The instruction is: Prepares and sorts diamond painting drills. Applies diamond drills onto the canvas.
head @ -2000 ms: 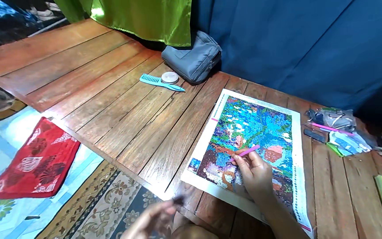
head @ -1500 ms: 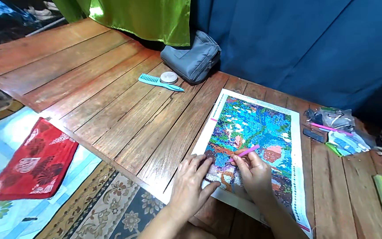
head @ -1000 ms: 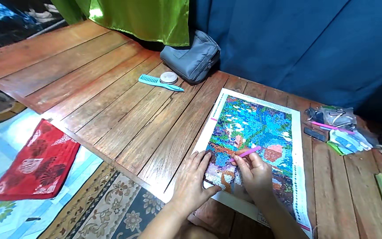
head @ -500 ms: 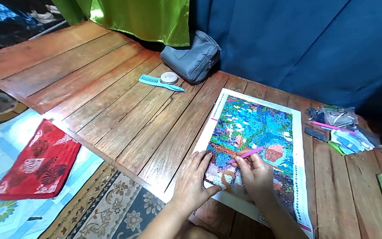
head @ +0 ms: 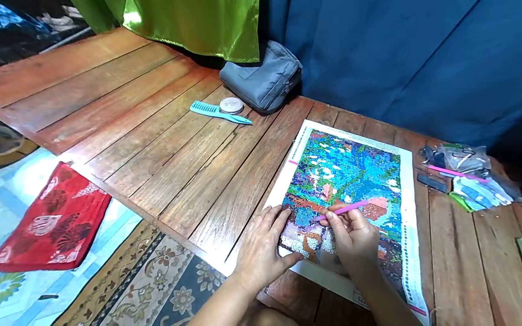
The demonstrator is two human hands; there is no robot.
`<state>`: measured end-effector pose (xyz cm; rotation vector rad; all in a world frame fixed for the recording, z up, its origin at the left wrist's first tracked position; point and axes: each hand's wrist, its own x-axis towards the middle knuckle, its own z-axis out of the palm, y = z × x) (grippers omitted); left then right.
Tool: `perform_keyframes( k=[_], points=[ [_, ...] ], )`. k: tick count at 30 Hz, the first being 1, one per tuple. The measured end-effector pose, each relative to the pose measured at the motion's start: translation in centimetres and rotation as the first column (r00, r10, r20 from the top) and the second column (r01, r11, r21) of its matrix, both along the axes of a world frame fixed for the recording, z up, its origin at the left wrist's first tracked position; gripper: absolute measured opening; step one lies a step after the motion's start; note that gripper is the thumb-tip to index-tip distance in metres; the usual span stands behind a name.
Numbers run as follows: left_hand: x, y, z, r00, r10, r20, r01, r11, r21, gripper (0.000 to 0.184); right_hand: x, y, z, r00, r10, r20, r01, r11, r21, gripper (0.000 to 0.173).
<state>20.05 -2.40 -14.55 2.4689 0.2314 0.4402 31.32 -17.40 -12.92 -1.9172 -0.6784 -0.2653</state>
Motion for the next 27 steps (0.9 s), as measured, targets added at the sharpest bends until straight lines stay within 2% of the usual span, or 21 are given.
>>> perform_keyframes(
  k=[27],
  points=[
    [0.06,0.02,-0.12,1.000,-0.002,0.007,0.002,1.000,0.013,0.085,-0.16,0.15,-0.26,1.000,0.013,0.003,-0.013,0.999,-0.041,0.017]
  ],
)
